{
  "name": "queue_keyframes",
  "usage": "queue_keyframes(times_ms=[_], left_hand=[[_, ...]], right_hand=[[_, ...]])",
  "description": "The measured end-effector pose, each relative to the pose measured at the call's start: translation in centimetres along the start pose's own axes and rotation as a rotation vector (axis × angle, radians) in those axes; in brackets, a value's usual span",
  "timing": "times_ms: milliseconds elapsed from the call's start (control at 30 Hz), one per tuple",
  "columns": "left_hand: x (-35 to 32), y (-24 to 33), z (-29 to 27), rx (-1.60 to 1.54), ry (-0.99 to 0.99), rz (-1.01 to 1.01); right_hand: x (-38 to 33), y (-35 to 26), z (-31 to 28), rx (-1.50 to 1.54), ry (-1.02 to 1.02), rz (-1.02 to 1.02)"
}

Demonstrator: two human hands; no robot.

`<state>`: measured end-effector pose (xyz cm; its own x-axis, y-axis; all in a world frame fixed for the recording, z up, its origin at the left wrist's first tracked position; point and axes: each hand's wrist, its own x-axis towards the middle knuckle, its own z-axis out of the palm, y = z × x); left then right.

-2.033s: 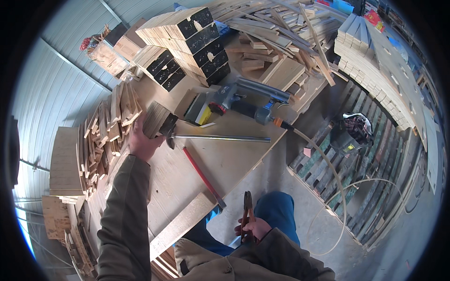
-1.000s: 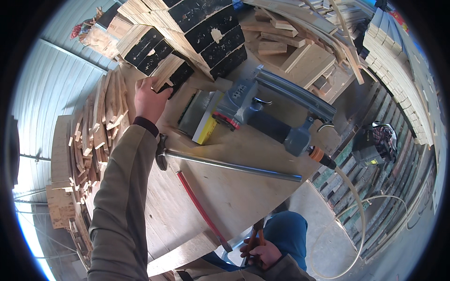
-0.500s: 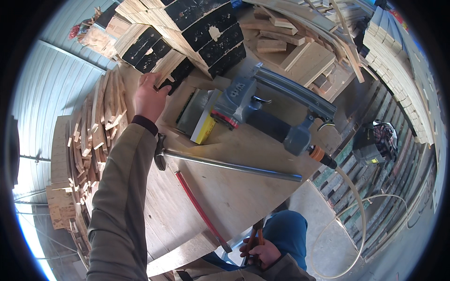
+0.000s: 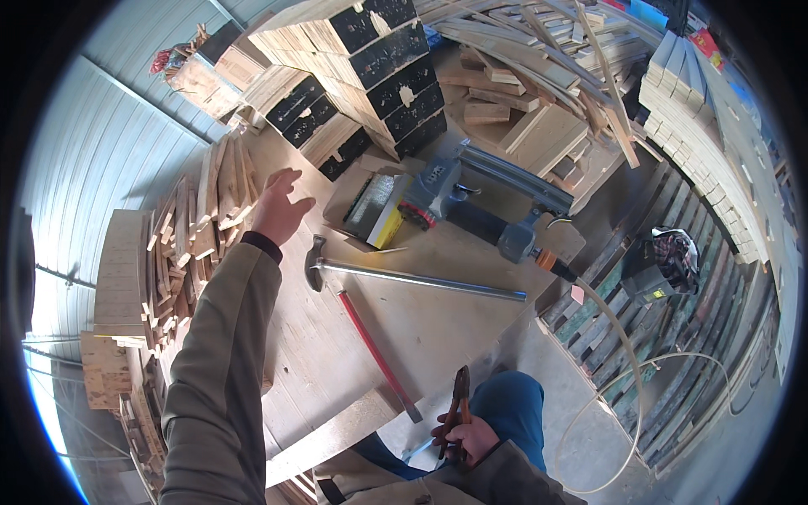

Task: The person uses pliers and a hammer to remove nails from small wooden blocks on a workbench. They repeatedly pry and tap to extract nails, then place the blocks aside.

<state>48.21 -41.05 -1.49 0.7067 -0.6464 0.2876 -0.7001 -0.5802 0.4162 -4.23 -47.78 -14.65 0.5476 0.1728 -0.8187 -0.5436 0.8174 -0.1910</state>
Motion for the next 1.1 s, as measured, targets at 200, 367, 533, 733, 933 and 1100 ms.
queue_keyframes(times_ms=[200,367,533,733,933,1100], left_hand=[[-6.9,-0.4,-7.9,0.056,-0.119,-0.089],[-14.3,0.3,-14.0,0.077,-0.156,-0.233],[-23.2,0.4,-18.3,-0.023,-0.184,-0.322],[-34.4,-0.6,-20.4,-0.144,-0.161,-0.384],[-41.6,-3.4,-20.3,-0.037,-0.118,-0.457],[-43.2,-4.9,-19.7,0.089,-0.054,-0.437]], right_hand=[[0.6,1.7,-0.3,-0.067,0.001,-0.075],[1.0,3.1,-0.5,-0.119,0.051,-0.135],[1.3,4.3,-1.0,-0.153,0.061,-0.203],[1.7,5.4,-2.3,-0.235,0.087,-0.273],[2.4,6.0,-4.0,-0.334,0.118,-0.317],[2.8,6.1,-4.9,-0.326,0.080,-0.296]])
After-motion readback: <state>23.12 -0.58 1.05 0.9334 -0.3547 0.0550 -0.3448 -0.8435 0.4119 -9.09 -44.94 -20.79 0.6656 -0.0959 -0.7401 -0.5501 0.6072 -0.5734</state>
